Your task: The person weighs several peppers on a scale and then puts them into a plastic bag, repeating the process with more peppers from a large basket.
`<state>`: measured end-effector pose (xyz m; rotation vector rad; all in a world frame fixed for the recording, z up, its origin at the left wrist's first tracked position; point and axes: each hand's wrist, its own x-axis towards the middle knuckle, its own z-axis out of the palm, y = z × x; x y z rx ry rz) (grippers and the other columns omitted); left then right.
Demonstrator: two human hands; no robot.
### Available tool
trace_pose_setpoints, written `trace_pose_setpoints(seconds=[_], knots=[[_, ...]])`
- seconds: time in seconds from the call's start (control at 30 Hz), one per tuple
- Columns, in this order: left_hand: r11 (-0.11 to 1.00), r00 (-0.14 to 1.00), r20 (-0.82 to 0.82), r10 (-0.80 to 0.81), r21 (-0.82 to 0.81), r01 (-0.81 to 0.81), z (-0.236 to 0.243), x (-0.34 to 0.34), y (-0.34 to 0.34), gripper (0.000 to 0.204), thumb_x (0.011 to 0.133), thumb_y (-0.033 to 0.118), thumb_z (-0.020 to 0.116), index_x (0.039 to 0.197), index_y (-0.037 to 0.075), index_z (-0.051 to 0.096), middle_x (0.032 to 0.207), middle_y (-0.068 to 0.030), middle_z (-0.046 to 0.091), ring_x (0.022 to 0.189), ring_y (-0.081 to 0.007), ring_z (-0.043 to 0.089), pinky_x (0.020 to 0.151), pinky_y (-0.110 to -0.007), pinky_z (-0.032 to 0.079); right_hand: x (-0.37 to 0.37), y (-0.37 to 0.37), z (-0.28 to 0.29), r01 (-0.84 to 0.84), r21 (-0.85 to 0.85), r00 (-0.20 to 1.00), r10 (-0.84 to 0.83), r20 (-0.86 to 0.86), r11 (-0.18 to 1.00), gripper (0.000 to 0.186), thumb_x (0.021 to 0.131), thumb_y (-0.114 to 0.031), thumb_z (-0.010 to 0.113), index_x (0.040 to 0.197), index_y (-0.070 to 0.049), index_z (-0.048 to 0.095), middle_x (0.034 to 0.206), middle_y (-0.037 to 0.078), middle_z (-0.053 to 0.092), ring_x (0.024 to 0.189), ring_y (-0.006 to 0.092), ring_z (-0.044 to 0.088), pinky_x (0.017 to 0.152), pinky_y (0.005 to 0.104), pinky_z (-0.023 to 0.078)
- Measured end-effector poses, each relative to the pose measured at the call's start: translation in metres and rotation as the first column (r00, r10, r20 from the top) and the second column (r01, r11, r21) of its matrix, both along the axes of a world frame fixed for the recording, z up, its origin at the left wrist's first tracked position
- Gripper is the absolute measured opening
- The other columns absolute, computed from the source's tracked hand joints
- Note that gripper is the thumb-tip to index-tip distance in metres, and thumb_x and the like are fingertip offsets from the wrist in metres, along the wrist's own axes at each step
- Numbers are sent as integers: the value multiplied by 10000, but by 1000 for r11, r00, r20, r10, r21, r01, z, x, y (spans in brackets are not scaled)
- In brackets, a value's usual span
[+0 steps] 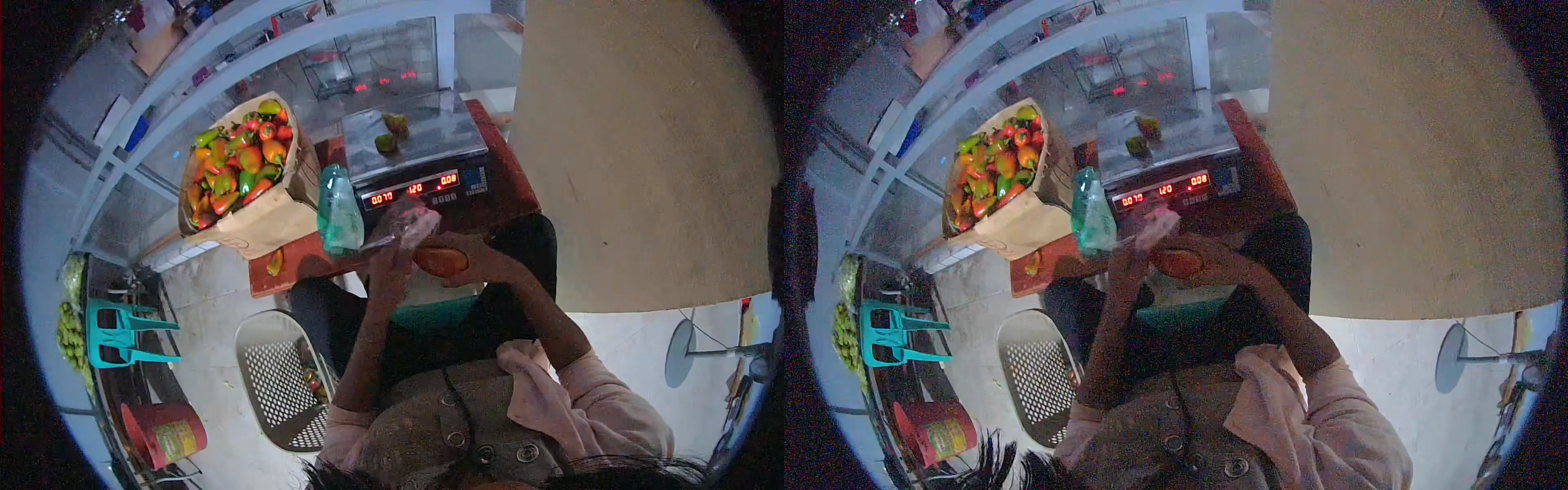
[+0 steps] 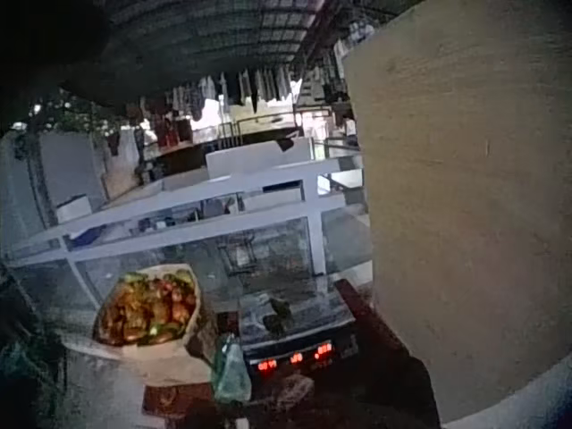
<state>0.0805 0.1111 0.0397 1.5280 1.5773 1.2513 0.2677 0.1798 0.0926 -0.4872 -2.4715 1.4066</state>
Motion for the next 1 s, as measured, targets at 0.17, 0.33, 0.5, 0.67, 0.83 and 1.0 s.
trace_pose_setpoints(seconds=[0.17, 0.33, 0.5, 0.67, 0.83, 1.0], knots=[[992, 983, -164, 79, 106, -62, 52, 37, -14, 384, 787, 252, 449, 1075, 1, 406, 876, -158, 512, 788, -240, 504, 676, -325, 385, -6, 0, -14, 28, -644, 958, -204, -201, 764, 737, 570, -221, 662, 1186, -56, 293, 1150, 100, 383, 1053, 229, 380, 910, 339, 280], [987, 968, -204, 147, 86, -132, 60, 60, -31, 419, 773, 247, 487, 1095, 3, 376, 967, -180, 476, 856, -277, 485, 736, -353, 369, -20, -10, -10, -434, -857, 707, -486, -514, 276, 686, 634, -259, 607, 1189, -27, 276, 1198, 93, 339, 1103, 206, 327, 924, 334, 266], [993, 980, -160, 121, 15, -120, 53, 64, -39, 533, 756, 251, 505, 1172, 10, 275, 1098, -186, 397, 996, -253, 409, 837, -329, 324, -28, -5, -22, -199, -879, 722, -541, -431, 434, 680, 631, -248, 604, 1188, -35, 278, 1199, 84, 338, 1107, 202, 319, 935, 330, 247], [971, 967, 90, 238, 15, -240, 68, 52, -22, 336, 756, 210, 496, 1001, -6, 414, 885, -151, 487, 827, -244, 471, 729, -332, 360, -27, -12, -3, -28, -709, 864, -340, -372, 704, 646, 615, -175, 648, 1151, -34, 316, 1134, 112, 378, 1062, 224, 371, 909, 338, 301], [965, 962, -176, 210, 193, -175, 71, 58, -26, 164, 742, 127, 505, 827, -10, 479, 693, -133, 487, 657, -225, 494, 613, -315, 383, -24, -8, 23, 23, -409, 969, -120, -214, 912, 577, 666, -249, 601, 1151, -67, 349, 1170, 96, 364, 1080, 210, 354, 920, 330, 272], [992, 973, -197, 123, 14, -122, 70, 71, -39, 157, 739, 118, 518, 834, -1, 483, 642, -112, 504, 581, -226, 509, 511, -300, 390, -37, 10, -28, 240, 613, 965, -115, -236, 752, 437, 712, -242, 541, 1094, -73, 415, 1124, 86, 419, 1038, 211, 402, 902, 306, 293]])
